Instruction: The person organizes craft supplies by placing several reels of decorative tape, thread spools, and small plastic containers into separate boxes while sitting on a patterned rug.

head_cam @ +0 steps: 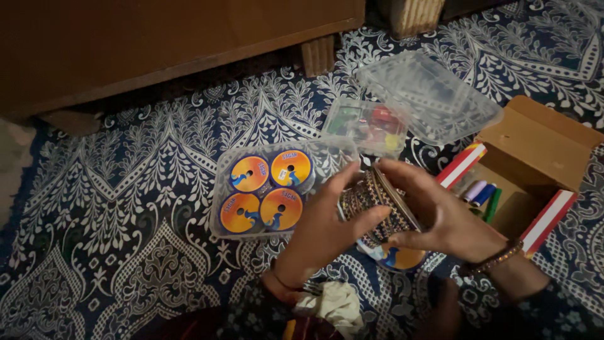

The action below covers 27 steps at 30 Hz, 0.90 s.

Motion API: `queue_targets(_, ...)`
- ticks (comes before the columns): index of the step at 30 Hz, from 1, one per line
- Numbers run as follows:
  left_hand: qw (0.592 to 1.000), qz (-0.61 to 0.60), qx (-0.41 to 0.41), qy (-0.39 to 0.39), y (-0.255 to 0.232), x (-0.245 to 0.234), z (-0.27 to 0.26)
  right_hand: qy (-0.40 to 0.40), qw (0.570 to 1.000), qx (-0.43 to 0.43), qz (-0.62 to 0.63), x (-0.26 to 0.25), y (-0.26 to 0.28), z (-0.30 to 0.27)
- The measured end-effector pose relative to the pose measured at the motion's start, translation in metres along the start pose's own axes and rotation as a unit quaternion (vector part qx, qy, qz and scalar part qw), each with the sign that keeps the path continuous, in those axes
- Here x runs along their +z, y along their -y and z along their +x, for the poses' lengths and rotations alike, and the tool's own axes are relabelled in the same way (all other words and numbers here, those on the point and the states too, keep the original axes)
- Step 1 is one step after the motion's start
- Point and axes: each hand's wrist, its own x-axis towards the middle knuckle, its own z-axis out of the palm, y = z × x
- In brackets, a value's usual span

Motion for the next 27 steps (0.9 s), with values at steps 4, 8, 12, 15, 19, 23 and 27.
queue_targets(4,0.999,0.022,-0.041,-0.003,-0.005,0.0,0.0,0.022,0.999,0.035,0.029,0.002,-0.001,0.001)
queue_targets(8,0.999,-0.014,-0.031,-0.003,-0.005,0.0,-0.001,0.043,0.993,0.103,0.028,-0.003,-0.002,0.001)
queue_targets(12,0.994,-0.106,-0.027,-0.019,0.003,0.006,-0.002,0.06,0.994,0.069,0.063,-0.008,-0.009,-0.001)
queue_targets(15,0.969,-0.216,-0.104,-0.055,0.013,0.005,0.0,0.067,0.994,0.05,0.066,-0.007,-0.011,0.001)
queue_targets(19,0.959,-0.228,-0.149,-0.081,0.02,0.002,0.001,0.062,0.996,0.065,0.013,-0.005,-0.004,-0.001)
queue_targets(23,0.976,-0.157,-0.116,-0.097,0.013,0.0,0.005,0.052,0.989,0.127,-0.061,-0.005,-0.002,0.001)
queue_targets(27,0.987,-0.126,-0.063,-0.082,-0.011,-0.01,0.004,0.021,0.984,0.165,-0.063,-0.01,-0.023,0.008)
